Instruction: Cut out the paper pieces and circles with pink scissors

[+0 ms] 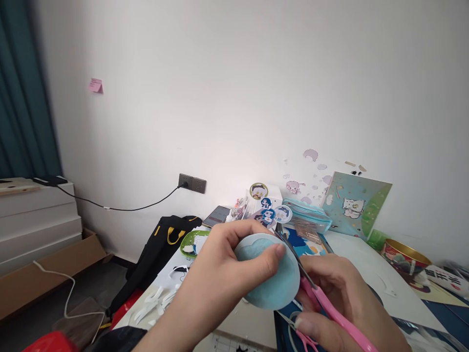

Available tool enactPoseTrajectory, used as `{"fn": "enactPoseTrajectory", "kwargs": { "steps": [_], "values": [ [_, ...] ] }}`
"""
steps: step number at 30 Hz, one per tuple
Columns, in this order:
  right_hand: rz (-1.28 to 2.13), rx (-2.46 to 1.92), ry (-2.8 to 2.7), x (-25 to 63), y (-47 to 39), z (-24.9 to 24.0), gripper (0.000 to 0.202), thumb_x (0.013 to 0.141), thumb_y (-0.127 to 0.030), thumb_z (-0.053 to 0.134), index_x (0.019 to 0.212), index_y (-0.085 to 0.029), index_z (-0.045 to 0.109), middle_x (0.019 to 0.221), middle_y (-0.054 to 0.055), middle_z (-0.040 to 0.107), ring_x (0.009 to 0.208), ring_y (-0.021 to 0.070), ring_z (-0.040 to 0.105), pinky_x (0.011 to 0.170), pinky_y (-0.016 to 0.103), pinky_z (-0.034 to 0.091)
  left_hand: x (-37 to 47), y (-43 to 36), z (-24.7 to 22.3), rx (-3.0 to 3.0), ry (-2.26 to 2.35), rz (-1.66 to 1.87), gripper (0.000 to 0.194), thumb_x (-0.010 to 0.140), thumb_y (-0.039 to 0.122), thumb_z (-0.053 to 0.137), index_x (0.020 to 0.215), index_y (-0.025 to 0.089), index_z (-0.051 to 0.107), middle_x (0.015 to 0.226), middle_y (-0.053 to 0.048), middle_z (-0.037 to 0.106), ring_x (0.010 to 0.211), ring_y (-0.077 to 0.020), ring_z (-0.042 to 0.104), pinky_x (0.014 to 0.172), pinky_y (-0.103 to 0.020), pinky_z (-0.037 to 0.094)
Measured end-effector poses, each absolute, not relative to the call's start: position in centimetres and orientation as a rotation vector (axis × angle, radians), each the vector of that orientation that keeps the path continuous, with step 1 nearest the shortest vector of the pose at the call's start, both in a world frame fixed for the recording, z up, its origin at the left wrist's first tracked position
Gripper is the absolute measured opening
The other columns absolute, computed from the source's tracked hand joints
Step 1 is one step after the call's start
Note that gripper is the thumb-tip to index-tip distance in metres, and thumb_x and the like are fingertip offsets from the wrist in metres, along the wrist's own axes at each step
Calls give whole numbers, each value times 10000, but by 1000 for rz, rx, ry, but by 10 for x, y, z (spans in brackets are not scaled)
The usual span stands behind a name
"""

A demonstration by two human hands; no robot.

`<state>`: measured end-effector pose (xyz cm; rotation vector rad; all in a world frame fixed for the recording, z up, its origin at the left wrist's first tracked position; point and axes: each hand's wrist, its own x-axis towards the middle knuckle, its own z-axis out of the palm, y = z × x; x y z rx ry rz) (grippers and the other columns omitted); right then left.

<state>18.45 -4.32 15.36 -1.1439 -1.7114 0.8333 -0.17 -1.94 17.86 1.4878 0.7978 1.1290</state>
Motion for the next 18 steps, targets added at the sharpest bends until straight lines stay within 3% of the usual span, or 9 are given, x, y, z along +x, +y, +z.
{"fn": "enactPoseTrajectory", "kwargs": {
  "steps": [5,10,18],
  "values": [
    [813,-1134,-1667,186,-44,152,318,537,-337,793,785,-186,663,614,0,522,555,179,484,494,273,437,-3,-19,176,1494,778,1140,206,722,320,701,658,154,599,596,15,547,546,-105,472,470,-179,377],
    [810,-1169,-1737,185,-44,157,222,544,-335,769,589,-197,602,596,4,515,554,183,497,508,283,455,-5,-17,172,1498,753,1150,231,740,370,699,677,166,611,602,22,567,545,-99,487,470,-168,395],
    [738,-1195,-1743,186,-43,160,217,527,-271,754,518,-214,545,563,4,525,537,191,517,500,289,477,-6,-16,178,1524,774,1107,215,740,353,692,672,166,612,625,-1,623,566,-126,540,489,-197,400]
  ]
}}
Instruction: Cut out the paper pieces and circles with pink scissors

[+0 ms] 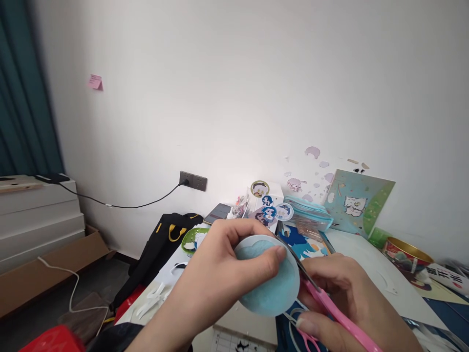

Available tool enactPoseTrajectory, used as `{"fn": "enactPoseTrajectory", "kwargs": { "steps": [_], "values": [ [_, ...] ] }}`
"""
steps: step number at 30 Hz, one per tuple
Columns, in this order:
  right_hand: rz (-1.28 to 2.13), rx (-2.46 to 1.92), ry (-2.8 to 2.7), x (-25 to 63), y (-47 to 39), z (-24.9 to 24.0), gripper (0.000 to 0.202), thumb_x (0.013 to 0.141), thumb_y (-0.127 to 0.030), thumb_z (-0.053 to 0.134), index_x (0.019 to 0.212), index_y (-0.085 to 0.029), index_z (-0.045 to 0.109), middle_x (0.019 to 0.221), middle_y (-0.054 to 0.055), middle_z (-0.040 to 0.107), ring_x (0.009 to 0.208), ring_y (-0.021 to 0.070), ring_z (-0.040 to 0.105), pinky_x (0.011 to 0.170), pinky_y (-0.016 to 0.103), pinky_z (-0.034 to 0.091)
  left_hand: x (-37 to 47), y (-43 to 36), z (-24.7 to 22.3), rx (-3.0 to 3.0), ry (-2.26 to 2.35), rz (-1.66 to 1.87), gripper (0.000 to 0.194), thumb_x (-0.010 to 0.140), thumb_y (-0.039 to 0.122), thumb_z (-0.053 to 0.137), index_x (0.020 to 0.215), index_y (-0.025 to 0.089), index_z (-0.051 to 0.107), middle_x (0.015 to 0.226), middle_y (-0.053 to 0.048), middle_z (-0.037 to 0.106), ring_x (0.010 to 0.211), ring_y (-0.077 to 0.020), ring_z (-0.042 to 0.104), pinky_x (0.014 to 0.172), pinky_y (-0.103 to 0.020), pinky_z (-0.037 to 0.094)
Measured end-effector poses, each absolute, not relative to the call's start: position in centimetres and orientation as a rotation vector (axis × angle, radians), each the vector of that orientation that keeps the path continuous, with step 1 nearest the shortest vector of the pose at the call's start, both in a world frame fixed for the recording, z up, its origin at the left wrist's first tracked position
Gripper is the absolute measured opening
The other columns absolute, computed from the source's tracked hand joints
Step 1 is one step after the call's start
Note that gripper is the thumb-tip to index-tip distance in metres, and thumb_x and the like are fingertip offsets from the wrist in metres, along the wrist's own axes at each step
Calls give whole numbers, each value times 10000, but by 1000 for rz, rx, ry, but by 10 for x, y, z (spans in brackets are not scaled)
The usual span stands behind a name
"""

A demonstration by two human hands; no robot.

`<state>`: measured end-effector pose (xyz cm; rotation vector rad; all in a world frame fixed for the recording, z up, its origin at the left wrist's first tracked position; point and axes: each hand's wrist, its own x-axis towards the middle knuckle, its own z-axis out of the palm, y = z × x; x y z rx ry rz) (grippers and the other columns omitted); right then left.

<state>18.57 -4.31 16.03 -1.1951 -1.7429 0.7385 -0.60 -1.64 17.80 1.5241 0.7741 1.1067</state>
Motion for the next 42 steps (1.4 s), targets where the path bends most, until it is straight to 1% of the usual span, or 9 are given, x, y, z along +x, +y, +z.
{"fn": "enactPoseTrajectory", "kwargs": {
  "steps": [4,9,15,18,21,25,30,34,42],
  "values": [
    [703,-1215,-1797,188,-43,159,205,537,-278,759,520,-215,565,547,0,520,520,184,498,503,289,478,-6,-17,180,1519,816,1066,208,721,329,696,652,160,596,627,-21,647,568,-149,565,487,-215,401],
    [586,-1213,-1849,191,-40,159,174,546,-268,777,543,-212,612,542,-12,515,497,165,476,480,264,462,-7,-17,176,1550,802,1085,242,746,382,667,667,164,598,639,-29,667,569,-159,586,483,-221,400],
    [557,-1207,-1991,189,-38,166,164,547,-248,801,558,-202,644,505,-38,462,451,133,431,447,238,421,-6,-17,179,1553,835,1055,201,724,328,665,646,161,586,643,-40,666,583,-173,591,493,-234,409],
    [645,-1223,-1911,186,-39,166,160,586,-250,789,610,-192,642,517,-46,447,469,123,426,454,225,390,-6,-18,180,1551,810,1061,198,726,327,661,645,158,596,643,-30,639,584,-157,563,499,-226,407],
    [854,-1132,-1874,184,-39,164,198,655,-310,767,658,-193,607,529,-59,420,485,108,405,451,208,340,-6,-18,178,1554,830,1066,210,725,330,671,642,150,600,610,-1,568,551,-119,490,481,-203,378],
    [1010,-1058,-1703,182,-37,161,248,690,-371,755,763,-198,593,524,-79,427,427,73,345,417,191,291,-6,-15,173,1575,844,1066,263,736,388,684,675,141,620,618,3,544,559,-113,465,480,-197,365],
    [1023,-1078,-1639,174,-33,157,201,743,-278,714,688,-206,535,458,-91,437,385,76,360,381,181,379,-4,-10,169,1580,790,1097,197,742,339,706,720,145,683,660,0,581,610,-121,494,522,-192,392],
    [981,-999,-1621,173,-29,153,208,772,-279,691,682,-218,514,452,-85,461,381,91,418,367,183,421,-2,-11,171,1551,706,1164,209,799,365,660,755,168,716,715,-8,636,659,-126,529,563,-183,417],
    [1017,-964,-1543,166,-36,154,190,780,-274,695,700,-209,536,477,-77,483,422,76,385,402,155,435,-1,-11,168,1445,678,1199,182,791,333,684,726,163,675,659,20,586,595,-90,501,515,-151,403]
  ]
}}
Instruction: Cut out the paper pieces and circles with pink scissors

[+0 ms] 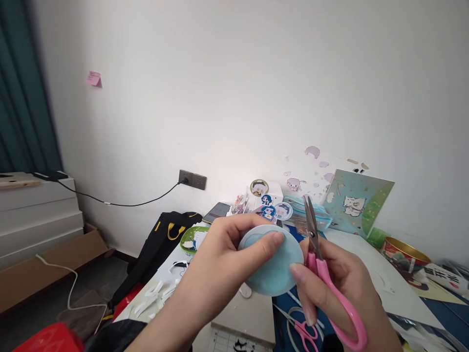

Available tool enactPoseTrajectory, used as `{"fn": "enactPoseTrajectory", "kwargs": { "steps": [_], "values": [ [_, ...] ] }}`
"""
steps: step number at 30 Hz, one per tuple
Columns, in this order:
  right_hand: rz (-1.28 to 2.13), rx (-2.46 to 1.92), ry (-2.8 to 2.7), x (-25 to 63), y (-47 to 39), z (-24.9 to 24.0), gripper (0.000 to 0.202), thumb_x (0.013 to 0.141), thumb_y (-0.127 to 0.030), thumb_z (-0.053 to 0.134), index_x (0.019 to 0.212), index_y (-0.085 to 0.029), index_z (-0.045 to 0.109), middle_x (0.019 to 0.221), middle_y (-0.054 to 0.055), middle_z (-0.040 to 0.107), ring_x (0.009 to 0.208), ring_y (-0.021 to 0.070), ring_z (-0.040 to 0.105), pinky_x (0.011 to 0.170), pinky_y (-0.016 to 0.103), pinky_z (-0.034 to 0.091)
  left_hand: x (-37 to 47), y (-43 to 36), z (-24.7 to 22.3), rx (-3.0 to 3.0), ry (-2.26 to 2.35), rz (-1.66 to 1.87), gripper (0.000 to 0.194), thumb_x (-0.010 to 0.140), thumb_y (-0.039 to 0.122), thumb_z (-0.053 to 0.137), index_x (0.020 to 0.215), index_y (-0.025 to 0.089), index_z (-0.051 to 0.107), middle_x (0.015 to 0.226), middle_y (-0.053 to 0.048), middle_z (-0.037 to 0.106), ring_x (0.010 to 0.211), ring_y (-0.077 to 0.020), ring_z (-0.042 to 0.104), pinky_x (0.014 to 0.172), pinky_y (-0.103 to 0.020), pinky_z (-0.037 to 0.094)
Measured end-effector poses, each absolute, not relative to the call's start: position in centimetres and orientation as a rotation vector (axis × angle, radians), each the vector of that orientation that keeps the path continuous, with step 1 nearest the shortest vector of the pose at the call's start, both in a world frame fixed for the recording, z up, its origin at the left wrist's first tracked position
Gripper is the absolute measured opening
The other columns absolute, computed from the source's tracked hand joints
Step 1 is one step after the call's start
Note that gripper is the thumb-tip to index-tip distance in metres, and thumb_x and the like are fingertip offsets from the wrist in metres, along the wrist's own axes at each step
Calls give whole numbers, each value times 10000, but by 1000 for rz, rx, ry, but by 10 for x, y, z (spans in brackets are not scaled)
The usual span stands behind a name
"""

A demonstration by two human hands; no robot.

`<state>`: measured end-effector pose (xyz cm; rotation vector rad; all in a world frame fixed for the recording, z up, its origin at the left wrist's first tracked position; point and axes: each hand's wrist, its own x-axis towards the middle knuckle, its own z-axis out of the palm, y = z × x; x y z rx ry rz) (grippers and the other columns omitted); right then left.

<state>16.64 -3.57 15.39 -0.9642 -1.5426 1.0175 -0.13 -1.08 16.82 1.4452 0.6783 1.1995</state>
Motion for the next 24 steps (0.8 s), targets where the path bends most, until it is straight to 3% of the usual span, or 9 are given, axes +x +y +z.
{"fn": "enactPoseTrajectory", "kwargs": {
  "steps": [7,12,18,24],
  "values": [
    [958,-978,-1394,149,-38,148,263,761,-375,691,683,-208,503,481,-81,457,395,69,395,387,167,394,-1,-7,166,1317,657,1213,260,756,410,700,744,154,656,599,23,569,479,-83,505,434,-161,407],
    [889,-975,-1541,154,-34,148,172,705,-284,707,712,-206,554,506,-77,440,408,80,385,386,182,341,-2,-9,168,1332,644,1234,260,755,397,703,710,146,656,587,19,560,498,-82,484,437,-152,399],
    [863,-1019,-1597,171,-34,152,302,582,-327,762,808,-186,619,699,21,564,625,203,532,588,317,473,-4,-12,169,1439,670,1213,239,789,395,666,717,168,637,636,18,570,574,-104,513,498,-168,408],
    [902,-1111,-1729,187,-34,148,394,571,-336,764,912,-169,658,772,62,610,675,246,564,571,325,478,-6,-15,170,1542,741,1157,238,802,386,637,698,175,595,622,24,553,570,-110,494,504,-182,382]
  ]
}}
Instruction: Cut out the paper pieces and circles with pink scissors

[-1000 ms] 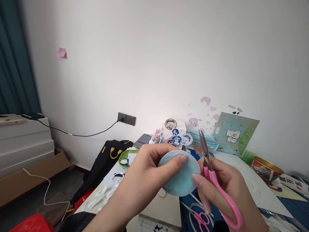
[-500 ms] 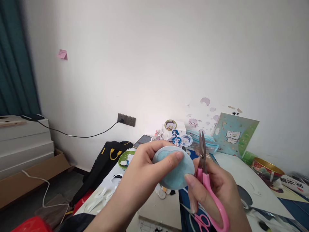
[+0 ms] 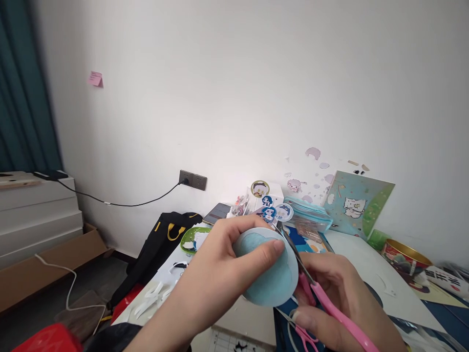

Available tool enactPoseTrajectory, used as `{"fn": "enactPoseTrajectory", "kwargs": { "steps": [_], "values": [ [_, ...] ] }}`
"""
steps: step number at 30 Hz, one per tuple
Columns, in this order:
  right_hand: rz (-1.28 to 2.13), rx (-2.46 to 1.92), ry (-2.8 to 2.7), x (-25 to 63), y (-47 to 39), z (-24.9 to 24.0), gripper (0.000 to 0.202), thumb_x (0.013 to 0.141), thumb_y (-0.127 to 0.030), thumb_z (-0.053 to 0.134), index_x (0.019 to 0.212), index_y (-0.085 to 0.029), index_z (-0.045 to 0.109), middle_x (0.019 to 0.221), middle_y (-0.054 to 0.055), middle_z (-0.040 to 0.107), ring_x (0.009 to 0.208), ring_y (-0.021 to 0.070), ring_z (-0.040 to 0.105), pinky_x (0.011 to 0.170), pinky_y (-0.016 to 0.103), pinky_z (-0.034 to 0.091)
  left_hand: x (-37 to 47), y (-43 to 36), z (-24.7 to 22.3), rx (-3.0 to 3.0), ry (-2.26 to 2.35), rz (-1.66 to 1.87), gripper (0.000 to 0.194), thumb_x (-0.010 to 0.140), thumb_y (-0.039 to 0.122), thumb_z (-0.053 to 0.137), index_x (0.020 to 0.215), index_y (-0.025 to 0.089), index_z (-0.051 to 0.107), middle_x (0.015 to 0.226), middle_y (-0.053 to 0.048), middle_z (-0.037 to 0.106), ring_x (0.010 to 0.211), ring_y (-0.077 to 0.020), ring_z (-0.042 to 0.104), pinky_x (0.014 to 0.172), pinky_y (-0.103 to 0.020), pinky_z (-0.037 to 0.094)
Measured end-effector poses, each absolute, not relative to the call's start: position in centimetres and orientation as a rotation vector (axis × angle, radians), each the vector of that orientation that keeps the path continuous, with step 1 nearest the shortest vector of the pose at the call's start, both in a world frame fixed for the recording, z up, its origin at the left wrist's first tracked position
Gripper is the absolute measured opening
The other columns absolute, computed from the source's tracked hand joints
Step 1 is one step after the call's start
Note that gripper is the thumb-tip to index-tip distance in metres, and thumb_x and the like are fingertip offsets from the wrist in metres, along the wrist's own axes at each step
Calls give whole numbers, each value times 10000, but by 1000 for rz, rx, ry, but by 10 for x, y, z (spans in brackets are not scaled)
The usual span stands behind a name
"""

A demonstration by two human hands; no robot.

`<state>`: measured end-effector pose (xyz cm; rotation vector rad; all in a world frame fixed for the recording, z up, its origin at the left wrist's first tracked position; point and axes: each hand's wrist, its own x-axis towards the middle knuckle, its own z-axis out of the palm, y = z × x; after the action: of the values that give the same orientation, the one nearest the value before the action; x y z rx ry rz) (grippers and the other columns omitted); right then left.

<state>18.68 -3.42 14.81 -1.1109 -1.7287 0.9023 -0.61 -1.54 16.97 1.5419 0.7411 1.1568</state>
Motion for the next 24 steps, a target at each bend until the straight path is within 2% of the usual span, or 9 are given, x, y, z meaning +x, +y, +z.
{"fn": "enactPoseTrajectory", "kwargs": {
  "steps": [6,14,24],
  "values": [
    [873,-1131,-1754,188,-36,149,383,588,-317,751,932,-165,678,825,89,641,724,266,584,577,327,493,-8,-17,171,1572,765,1163,244,811,398,620,704,186,570,624,34,533,568,-103,474,492,-172,372],
    [787,-1189,-1785,187,-39,155,190,569,-316,748,679,-191,655,670,39,594,614,223,561,542,313,484,-7,-17,171,1589,774,1114,285,810,437,609,703,181,545,631,31,524,566,-100,451,482,-171,362],
    [693,-1259,-1881,186,-40,157,180,635,-330,718,720,-175,687,649,30,572,587,203,552,545,307,480,-8,-16,171,1583,806,1074,288,808,443,607,712,180,539,632,28,533,575,-106,459,490,-179,360]
  ]
}}
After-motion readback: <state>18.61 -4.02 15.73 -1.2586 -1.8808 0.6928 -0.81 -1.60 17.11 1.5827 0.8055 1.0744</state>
